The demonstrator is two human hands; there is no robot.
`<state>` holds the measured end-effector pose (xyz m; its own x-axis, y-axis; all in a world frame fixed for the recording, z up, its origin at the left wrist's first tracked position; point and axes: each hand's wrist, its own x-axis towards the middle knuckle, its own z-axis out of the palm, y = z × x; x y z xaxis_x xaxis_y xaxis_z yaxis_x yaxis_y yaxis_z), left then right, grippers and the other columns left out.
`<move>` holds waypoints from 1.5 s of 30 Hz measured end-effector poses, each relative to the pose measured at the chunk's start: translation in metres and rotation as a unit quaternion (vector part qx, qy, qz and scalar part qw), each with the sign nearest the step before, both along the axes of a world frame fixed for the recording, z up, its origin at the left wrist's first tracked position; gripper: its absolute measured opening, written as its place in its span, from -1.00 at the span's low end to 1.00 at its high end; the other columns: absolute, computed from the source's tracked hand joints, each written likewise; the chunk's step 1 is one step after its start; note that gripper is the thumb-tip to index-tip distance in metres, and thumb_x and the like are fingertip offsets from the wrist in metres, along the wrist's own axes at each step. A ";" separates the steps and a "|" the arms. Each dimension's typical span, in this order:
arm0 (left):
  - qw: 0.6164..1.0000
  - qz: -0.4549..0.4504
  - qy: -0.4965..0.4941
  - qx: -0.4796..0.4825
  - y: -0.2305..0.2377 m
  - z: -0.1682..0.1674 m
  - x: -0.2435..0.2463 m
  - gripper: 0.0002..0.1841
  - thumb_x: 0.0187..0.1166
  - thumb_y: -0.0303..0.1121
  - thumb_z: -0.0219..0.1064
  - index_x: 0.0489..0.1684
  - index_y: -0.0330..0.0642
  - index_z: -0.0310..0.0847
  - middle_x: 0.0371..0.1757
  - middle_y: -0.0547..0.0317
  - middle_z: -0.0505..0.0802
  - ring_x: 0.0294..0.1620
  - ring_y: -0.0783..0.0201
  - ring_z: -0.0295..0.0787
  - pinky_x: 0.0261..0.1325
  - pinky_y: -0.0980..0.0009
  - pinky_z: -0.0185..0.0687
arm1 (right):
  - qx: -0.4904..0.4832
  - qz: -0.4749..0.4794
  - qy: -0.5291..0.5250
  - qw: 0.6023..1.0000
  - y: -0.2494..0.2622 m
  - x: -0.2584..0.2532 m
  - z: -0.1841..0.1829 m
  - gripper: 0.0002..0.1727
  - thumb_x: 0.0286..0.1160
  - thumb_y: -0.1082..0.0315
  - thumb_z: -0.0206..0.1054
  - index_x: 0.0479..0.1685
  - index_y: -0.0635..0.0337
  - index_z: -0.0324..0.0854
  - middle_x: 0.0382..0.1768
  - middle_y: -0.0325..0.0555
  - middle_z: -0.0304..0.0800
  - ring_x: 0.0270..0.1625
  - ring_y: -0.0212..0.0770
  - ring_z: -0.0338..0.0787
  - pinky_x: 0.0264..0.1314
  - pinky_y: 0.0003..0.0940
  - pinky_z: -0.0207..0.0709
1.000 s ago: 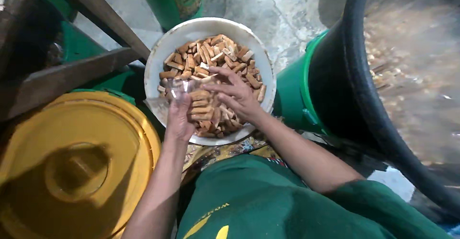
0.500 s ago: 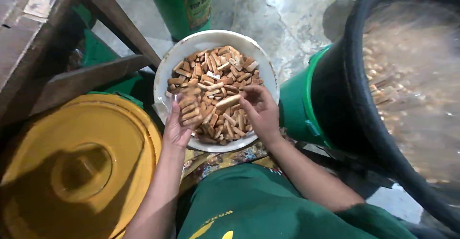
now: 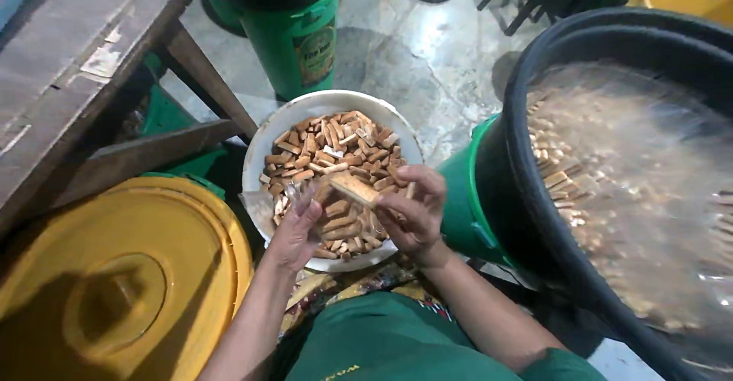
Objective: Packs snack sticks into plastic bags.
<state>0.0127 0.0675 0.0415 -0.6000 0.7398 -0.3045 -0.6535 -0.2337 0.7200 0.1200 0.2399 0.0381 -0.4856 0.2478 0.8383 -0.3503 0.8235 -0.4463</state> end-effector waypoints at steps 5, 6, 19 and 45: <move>0.999 0.031 0.022 0.015 0.002 0.008 -0.008 -0.57 0.70 0.06 0.21 0.21 -0.05 0.71 0.05 0.11 0.90 -0.02 0.26 0.89 0.00 0.32 0.86 | 0.000 0.042 -0.036 0.998 0.005 0.017 0.018 -0.86 0.75 0.18 0.25 -0.04 0.00 0.63 0.10 -0.29 0.75 0.36 -0.34 0.65 0.54 -0.38 0.45; 0.999 0.052 0.002 0.007 0.004 0.011 -0.008 -0.59 0.84 -0.05 -0.02 0.15 -0.07 0.70 -0.01 0.08 0.90 -0.06 0.25 0.90 -0.05 0.32 0.87 | 0.007 0.034 -0.042 0.999 0.004 0.021 0.021 -0.86 0.75 0.16 0.25 -0.04 -0.03 0.63 0.14 -0.32 0.71 0.40 -0.36 0.60 0.58 -0.39 0.40; 0.997 -0.020 0.013 0.067 0.015 0.024 0.005 -0.32 0.65 0.27 0.11 0.61 0.03 0.47 0.17 0.05 0.86 0.12 0.17 0.87 0.13 0.20 0.85 | -0.193 0.092 -0.150 0.965 0.003 0.000 0.031 -0.76 0.59 0.33 0.37 0.09 0.26 0.75 0.13 -0.12 0.82 0.22 -0.42 0.78 0.34 -0.44 0.69; 0.954 -0.157 0.208 -0.147 0.013 0.033 -0.014 -0.46 0.76 -0.06 0.08 0.67 -0.04 0.31 0.27 0.21 0.78 0.15 0.38 0.79 0.16 0.38 0.76 | -0.251 0.281 -0.519 0.767 0.031 0.046 0.053 -0.58 0.58 0.57 -0.01 0.22 0.28 0.73 0.20 -0.10 0.79 0.06 -0.55 0.68 0.14 -0.57 0.55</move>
<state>-0.0015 0.0805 0.0750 -0.4773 0.8222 -0.3102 -0.3025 0.1777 0.9364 0.1660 0.2707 0.0916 -0.9756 -0.0800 -0.2045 0.1712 0.3062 -0.9364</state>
